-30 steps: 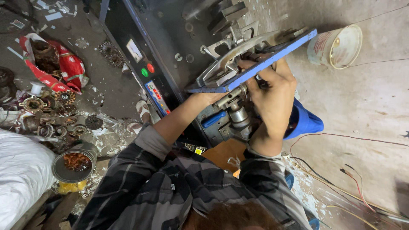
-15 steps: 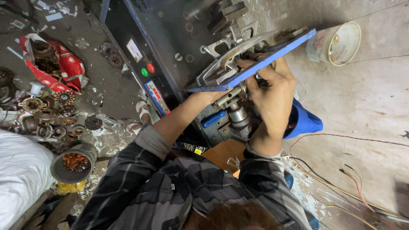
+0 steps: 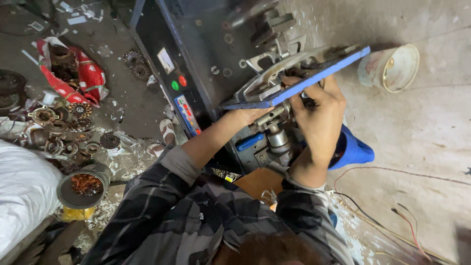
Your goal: The person assembles a stator-like electrical component by inserting copper wire coils into slots on a metal rotor using a specialized winding machine. They repeatedly position the rotor, feed the wire, and adjust the machine's clamps and levers to secure the coils.
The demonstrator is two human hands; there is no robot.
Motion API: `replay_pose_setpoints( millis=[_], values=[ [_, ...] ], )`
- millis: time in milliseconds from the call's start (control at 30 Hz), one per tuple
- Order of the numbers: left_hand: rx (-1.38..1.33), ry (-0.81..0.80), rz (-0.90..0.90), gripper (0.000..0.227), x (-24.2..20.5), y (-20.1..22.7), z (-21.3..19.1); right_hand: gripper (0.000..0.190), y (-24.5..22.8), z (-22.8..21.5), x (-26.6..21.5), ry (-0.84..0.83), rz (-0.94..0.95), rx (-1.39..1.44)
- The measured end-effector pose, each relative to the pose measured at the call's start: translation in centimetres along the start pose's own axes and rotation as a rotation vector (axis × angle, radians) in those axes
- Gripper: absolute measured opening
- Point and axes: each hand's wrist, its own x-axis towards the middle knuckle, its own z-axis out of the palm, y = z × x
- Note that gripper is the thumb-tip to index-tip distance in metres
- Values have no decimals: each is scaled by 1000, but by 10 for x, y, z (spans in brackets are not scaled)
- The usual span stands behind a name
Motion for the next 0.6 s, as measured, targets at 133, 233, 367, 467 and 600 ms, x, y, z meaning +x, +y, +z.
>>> replay_pose_setpoints(
  millis=[133, 233, 367, 467, 600],
  values=[
    [-36, -86, 29, 43, 0, 6, 4, 38, 1, 1, 0, 12, 3, -6],
    [-18, -129, 50, 43, -4, 8, 6, 37, 2, 1, -1, 6, 16, -7],
    [2, -96, 10, 41, -11, 5, 15, 37, 3, 1, -1, 6, 12, -15],
    [64, -42, -55, 40, -26, 9, 29, 36, 2, 2, -1, 31, 2, -11],
    [244, -20, -285, 42, -72, 42, 58, 36, 1, -1, -1, 17, 23, -5]
  ],
)
